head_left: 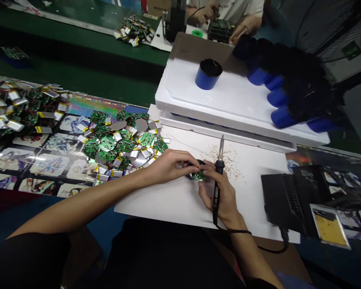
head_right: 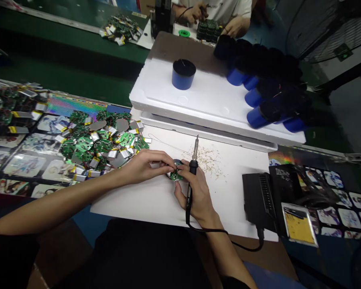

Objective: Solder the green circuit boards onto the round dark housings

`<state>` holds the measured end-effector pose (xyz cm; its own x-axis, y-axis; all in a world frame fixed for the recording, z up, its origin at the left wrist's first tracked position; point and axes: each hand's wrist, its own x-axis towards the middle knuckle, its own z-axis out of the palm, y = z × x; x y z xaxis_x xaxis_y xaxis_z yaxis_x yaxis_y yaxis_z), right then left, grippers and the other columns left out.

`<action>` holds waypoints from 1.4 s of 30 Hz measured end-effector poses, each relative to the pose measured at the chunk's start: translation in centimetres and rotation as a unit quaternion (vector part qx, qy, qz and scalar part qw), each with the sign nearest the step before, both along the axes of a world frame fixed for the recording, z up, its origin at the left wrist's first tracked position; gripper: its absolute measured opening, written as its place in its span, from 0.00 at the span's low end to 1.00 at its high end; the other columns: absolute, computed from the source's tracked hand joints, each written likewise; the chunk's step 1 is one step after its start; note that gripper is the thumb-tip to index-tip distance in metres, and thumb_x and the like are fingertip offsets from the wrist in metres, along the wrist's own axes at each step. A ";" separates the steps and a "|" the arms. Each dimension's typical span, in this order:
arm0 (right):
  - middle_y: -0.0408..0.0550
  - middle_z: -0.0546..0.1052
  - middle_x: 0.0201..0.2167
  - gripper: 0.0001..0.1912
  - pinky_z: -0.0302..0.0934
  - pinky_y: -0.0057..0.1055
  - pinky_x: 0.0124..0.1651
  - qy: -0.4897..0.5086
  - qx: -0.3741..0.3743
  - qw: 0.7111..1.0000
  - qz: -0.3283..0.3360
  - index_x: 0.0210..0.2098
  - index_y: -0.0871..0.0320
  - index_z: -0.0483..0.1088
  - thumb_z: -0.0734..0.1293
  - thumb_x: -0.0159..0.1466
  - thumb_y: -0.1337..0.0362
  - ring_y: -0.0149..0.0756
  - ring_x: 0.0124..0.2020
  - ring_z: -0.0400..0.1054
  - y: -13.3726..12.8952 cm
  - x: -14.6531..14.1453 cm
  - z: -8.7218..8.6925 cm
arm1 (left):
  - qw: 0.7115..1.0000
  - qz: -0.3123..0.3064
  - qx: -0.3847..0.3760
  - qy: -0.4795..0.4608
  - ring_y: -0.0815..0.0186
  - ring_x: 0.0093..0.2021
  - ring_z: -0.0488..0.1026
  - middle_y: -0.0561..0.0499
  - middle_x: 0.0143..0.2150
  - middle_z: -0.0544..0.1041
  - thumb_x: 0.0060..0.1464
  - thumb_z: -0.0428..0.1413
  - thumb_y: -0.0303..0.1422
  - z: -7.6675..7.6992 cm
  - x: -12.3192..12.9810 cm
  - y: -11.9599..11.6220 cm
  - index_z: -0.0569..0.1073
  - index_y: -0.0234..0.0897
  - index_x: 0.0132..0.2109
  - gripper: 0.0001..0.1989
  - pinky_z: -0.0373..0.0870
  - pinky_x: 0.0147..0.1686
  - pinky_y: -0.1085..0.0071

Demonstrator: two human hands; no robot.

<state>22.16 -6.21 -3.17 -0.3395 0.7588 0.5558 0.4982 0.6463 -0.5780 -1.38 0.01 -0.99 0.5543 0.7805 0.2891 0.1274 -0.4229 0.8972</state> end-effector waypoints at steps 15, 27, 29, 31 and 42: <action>0.52 0.85 0.46 0.24 0.75 0.53 0.56 -0.025 0.082 0.996 0.008 0.55 0.54 0.71 0.74 0.62 0.77 0.50 0.56 0.79 0.5 -0.7 0.0 | 0.989 0.020 -0.140 -0.036 0.72 0.28 0.64 0.54 0.29 0.75 0.64 0.65 0.38 -0.4 0.5 -0.1 0.82 0.33 0.40 0.11 0.59 0.29 0.75; 0.48 0.82 0.41 0.26 0.78 0.52 0.52 0.087 0.044 0.993 -0.064 0.54 0.51 0.68 0.74 0.63 0.79 0.45 0.49 0.79 0.3 -1.7 1.2 | 0.998 0.016 -0.054 0.002 0.71 0.31 0.70 0.52 0.34 0.80 0.64 0.66 0.33 0.0 0.4 -0.3 0.82 0.34 0.39 0.06 0.63 0.33 0.75; 0.46 0.82 0.40 0.26 0.78 0.50 0.51 0.093 0.045 0.993 -0.063 0.54 0.51 0.68 0.74 0.62 0.79 0.44 0.48 0.79 0.5 -2.1 1.3 | 0.999 0.013 -0.045 0.003 0.70 0.32 0.71 0.51 0.35 0.81 0.64 0.66 0.32 0.1 0.4 -0.3 0.82 0.34 0.39 0.05 0.64 0.34 0.75; 0.45 0.81 0.39 0.26 0.78 0.49 0.50 0.100 0.036 0.992 -0.066 0.54 0.50 0.68 0.74 0.63 0.79 0.43 0.47 0.78 0.5 -2.5 1.4 | 0.999 0.011 -0.039 0.001 0.69 0.34 0.73 0.50 0.35 0.81 0.65 0.65 0.31 0.1 0.3 -0.3 0.82 0.35 0.39 0.05 0.66 0.35 0.74; 0.44 0.81 0.40 0.23 0.78 0.48 0.53 0.169 0.003 0.983 -0.075 0.53 0.50 0.69 0.73 0.65 0.78 0.41 0.46 0.79 0.5 -2.8 0.9 | 0.999 0.003 0.007 -0.031 0.67 0.38 0.76 0.50 0.36 0.82 0.64 0.67 0.30 -0.1 0.3 -0.2 0.80 0.35 0.38 0.05 0.69 0.38 0.73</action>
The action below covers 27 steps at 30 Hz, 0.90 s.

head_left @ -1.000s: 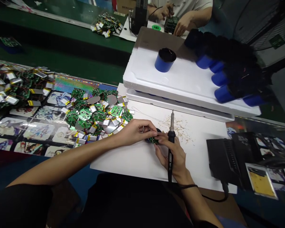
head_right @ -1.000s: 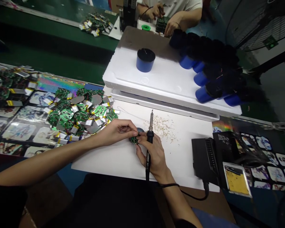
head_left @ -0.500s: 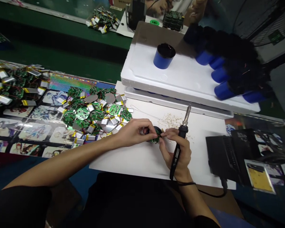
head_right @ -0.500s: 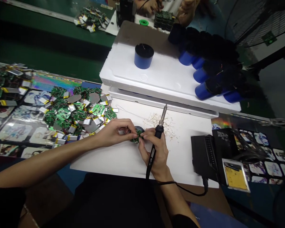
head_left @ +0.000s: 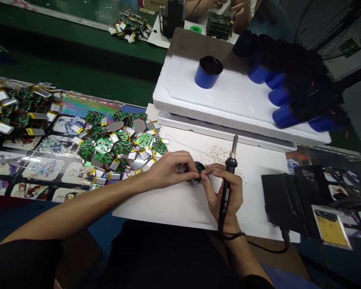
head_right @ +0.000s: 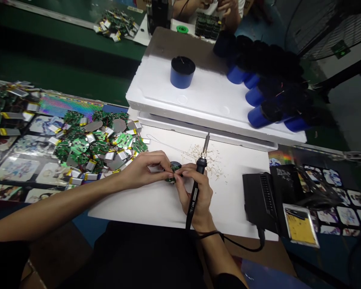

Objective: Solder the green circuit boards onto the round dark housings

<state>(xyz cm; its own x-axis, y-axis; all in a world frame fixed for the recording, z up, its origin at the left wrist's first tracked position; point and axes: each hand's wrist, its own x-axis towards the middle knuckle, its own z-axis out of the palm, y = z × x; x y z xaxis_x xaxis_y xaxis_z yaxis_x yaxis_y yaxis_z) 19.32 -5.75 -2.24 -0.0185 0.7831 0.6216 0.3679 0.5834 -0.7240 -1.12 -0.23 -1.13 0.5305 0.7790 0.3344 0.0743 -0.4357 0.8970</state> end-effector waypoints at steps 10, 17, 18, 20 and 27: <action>0.44 0.82 0.40 0.24 0.79 0.49 0.54 0.017 -0.009 1.000 -0.001 0.53 0.50 0.69 0.74 0.64 0.78 0.41 0.47 0.80 -0.4 -0.2 0.0 | 1.000 0.007 0.000 -0.008 0.65 0.38 0.76 0.49 0.35 0.82 0.64 0.67 0.33 0.1 0.0 -0.1 0.78 0.36 0.36 0.09 0.70 0.40 0.71; 0.47 0.82 0.42 0.24 0.79 0.49 0.54 0.019 -0.011 1.000 0.017 0.53 0.51 0.68 0.74 0.63 0.78 0.42 0.49 0.79 -0.2 -0.7 0.4 | 1.000 0.002 0.020 -0.010 0.65 0.38 0.76 0.49 0.35 0.81 0.65 0.66 0.32 -0.1 0.1 0.0 0.78 0.36 0.37 0.08 0.70 0.39 0.71; 0.47 0.82 0.42 0.24 0.79 0.50 0.54 0.019 -0.013 1.000 0.016 0.53 0.51 0.68 0.74 0.63 0.77 0.42 0.49 0.79 -0.2 -0.9 0.5 | 1.000 0.002 0.023 -0.006 0.65 0.38 0.76 0.49 0.35 0.81 0.65 0.66 0.32 0.0 0.1 0.0 0.78 0.36 0.37 0.08 0.70 0.39 0.71; 0.46 0.82 0.42 0.23 0.79 0.50 0.54 0.021 -0.017 1.000 0.014 0.53 0.50 0.68 0.74 0.64 0.77 0.43 0.48 0.80 -0.2 -1.1 0.6 | 1.000 0.002 0.028 0.003 0.65 0.38 0.76 0.49 0.35 0.81 0.65 0.64 0.31 0.1 0.1 -0.1 0.77 0.37 0.36 0.07 0.70 0.40 0.70; 0.44 0.82 0.39 0.22 0.78 0.49 0.54 0.048 -0.028 0.998 0.000 0.52 0.50 0.69 0.74 0.65 0.77 0.41 0.46 0.80 -0.3 -1.2 0.3 | 1.000 0.004 0.020 0.007 0.65 0.38 0.76 0.49 0.35 0.82 0.65 0.64 0.31 0.1 0.0 -0.1 0.77 0.37 0.36 0.08 0.71 0.40 0.70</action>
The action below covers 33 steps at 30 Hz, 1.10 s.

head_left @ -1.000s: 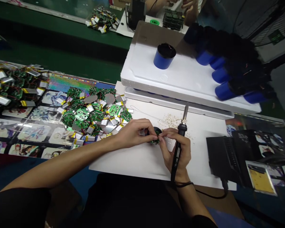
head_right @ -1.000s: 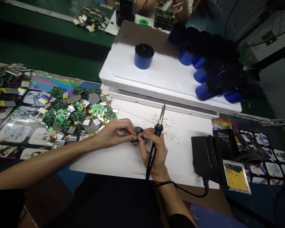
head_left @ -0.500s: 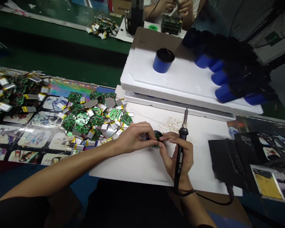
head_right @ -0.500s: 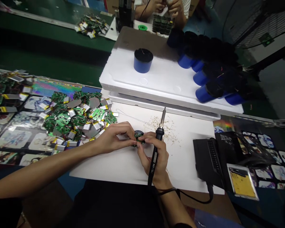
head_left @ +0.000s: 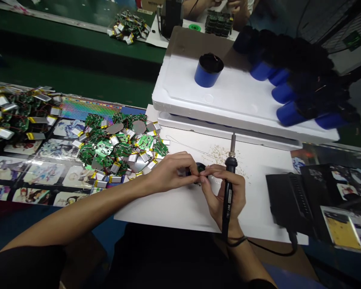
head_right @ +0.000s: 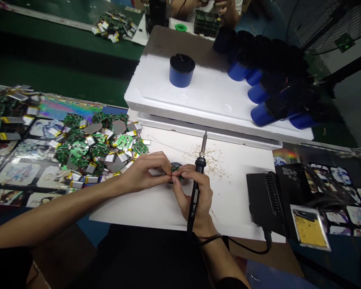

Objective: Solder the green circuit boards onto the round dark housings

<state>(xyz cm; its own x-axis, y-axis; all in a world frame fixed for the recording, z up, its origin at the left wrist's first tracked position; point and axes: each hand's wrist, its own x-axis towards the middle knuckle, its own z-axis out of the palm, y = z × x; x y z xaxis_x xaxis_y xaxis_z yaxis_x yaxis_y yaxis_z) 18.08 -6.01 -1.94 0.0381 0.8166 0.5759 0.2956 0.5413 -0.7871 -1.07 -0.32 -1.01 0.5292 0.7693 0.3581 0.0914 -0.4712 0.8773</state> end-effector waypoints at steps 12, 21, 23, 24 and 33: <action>0.43 0.79 0.38 0.21 0.77 0.45 0.50 -0.015 -0.003 1.000 0.016 0.51 0.50 0.67 0.73 0.65 0.76 0.38 0.43 0.78 0.2 0.4 0.0 | 0.998 -0.032 -0.053 -0.013 0.64 0.44 0.78 0.48 0.41 0.82 0.64 0.66 0.32 0.6 -0.2 0.2 0.81 0.37 0.41 0.04 0.73 0.45 0.69; 0.43 0.79 0.38 0.20 0.78 0.47 0.49 -0.037 0.016 0.999 0.006 0.51 0.49 0.67 0.73 0.66 0.75 0.40 0.43 0.79 0.3 0.3 -0.1 | 0.994 -0.017 -0.111 -0.013 0.64 0.42 0.78 0.49 0.40 0.81 0.64 0.65 0.31 0.9 -0.3 0.2 0.81 0.36 0.39 0.03 0.72 0.44 0.69; 0.43 0.80 0.38 0.20 0.78 0.47 0.50 -0.037 0.015 0.999 0.011 0.51 0.48 0.67 0.72 0.66 0.76 0.39 0.43 0.79 0.4 0.4 -0.2 | 0.994 -0.011 -0.106 -0.018 0.65 0.42 0.78 0.49 0.39 0.81 0.64 0.65 0.30 1.0 -0.3 0.2 0.81 0.36 0.39 0.03 0.72 0.45 0.70; 0.43 0.80 0.39 0.21 0.77 0.47 0.50 -0.037 0.014 0.999 0.014 0.51 0.49 0.67 0.72 0.66 0.76 0.39 0.43 0.79 0.3 0.4 -0.2 | 0.994 -0.009 -0.103 -0.019 0.65 0.42 0.78 0.49 0.39 0.81 0.63 0.65 0.29 1.1 -0.3 0.3 0.81 0.36 0.39 0.03 0.72 0.45 0.70; 0.43 0.79 0.38 0.20 0.78 0.48 0.51 -0.078 0.014 0.997 0.019 0.50 0.48 0.66 0.72 0.66 0.76 0.39 0.43 0.79 0.1 0.9 -0.1 | 0.998 -0.030 -0.055 0.017 0.64 0.43 0.77 0.49 0.40 0.81 0.65 0.63 0.29 0.9 -0.5 0.4 0.79 0.36 0.40 0.02 0.71 0.45 0.70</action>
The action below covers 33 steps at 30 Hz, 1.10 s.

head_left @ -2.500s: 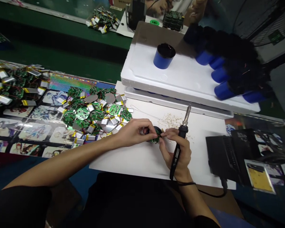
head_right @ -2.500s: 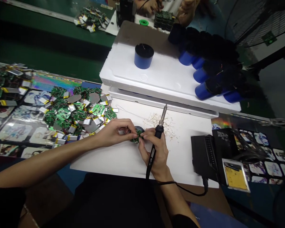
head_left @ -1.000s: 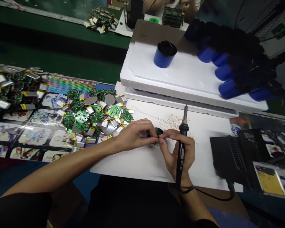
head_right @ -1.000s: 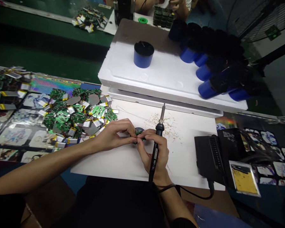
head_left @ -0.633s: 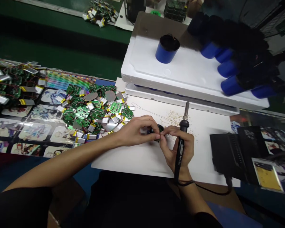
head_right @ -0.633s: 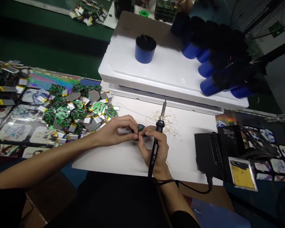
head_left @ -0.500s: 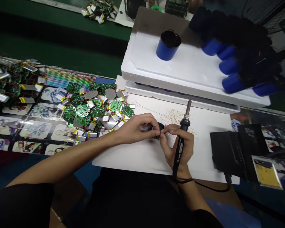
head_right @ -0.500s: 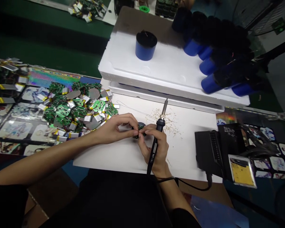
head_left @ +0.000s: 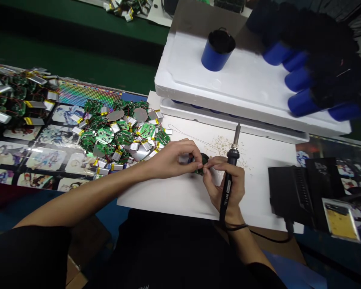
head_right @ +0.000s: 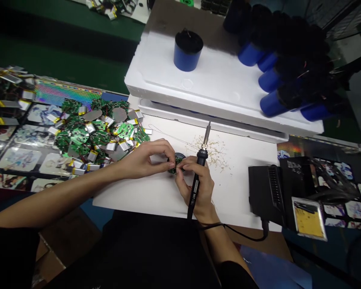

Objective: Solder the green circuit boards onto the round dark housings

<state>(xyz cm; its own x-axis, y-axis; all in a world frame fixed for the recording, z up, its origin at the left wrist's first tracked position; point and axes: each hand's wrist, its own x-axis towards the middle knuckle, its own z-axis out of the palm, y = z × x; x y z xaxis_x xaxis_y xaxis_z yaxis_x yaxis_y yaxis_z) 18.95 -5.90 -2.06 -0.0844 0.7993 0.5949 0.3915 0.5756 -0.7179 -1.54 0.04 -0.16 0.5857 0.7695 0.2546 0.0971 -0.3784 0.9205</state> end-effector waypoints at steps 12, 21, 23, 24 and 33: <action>0.43 0.80 0.30 0.07 0.75 0.44 0.44 0.064 -0.066 0.996 -0.006 0.48 0.53 0.74 0.67 0.72 0.69 0.40 0.35 0.79 -2.2 3.2 2.1 | 0.988 -0.054 0.127 0.072 0.61 0.46 0.76 0.47 0.45 0.83 0.65 0.57 0.25 -0.7 -1.1 0.8 0.77 0.37 0.43 0.05 0.72 0.48 0.66; 0.40 0.77 0.29 0.24 0.61 0.28 0.24 0.217 -0.171 0.960 -0.044 0.57 0.47 0.72 0.73 0.67 0.44 0.36 0.27 0.71 -1.5 4.9 4.2 | 0.984 -0.060 0.150 0.079 0.62 0.45 0.75 0.47 0.44 0.83 0.67 0.56 0.26 -0.9 -0.7 0.7 0.76 0.37 0.42 0.05 0.72 0.48 0.66; 0.45 0.79 0.32 0.18 0.63 0.29 0.21 0.219 -0.171 0.960 -0.037 0.52 0.52 0.77 0.74 0.67 0.51 0.36 0.28 0.73 -1.2 5.4 4.5 | 0.985 -0.059 0.148 0.074 0.62 0.45 0.75 0.47 0.43 0.83 0.66 0.56 0.25 -0.9 -0.7 0.7 0.76 0.37 0.42 0.05 0.72 0.48 0.66; 0.46 0.80 0.32 0.16 0.63 0.29 0.20 0.210 -0.163 0.963 -0.042 0.50 0.54 0.79 0.74 0.66 0.55 0.36 0.26 0.73 -1.1 5.7 4.6 | 0.985 -0.058 0.147 0.072 0.62 0.45 0.75 0.47 0.43 0.83 0.66 0.56 0.25 -1.0 -0.7 0.7 0.76 0.37 0.42 0.05 0.72 0.48 0.66; 0.41 0.77 0.20 0.06 0.53 0.27 0.11 0.140 -0.133 0.967 -0.166 0.36 0.57 0.83 0.75 0.65 0.62 0.29 0.12 0.66 -2.2 5.9 4.4 | 0.987 -0.052 0.141 0.057 0.63 0.44 0.76 0.48 0.43 0.83 0.64 0.56 0.23 -1.1 -0.6 0.8 0.76 0.37 0.40 0.06 0.72 0.47 0.67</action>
<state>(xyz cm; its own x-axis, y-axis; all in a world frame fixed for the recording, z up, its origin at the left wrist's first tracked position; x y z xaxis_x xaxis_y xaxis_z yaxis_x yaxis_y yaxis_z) 24.87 -8.14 2.37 0.3374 0.8830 0.3264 0.2925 0.2312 -0.9279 -2.10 0.80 -1.24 0.6955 0.6114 0.3775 0.1412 -0.6314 0.7625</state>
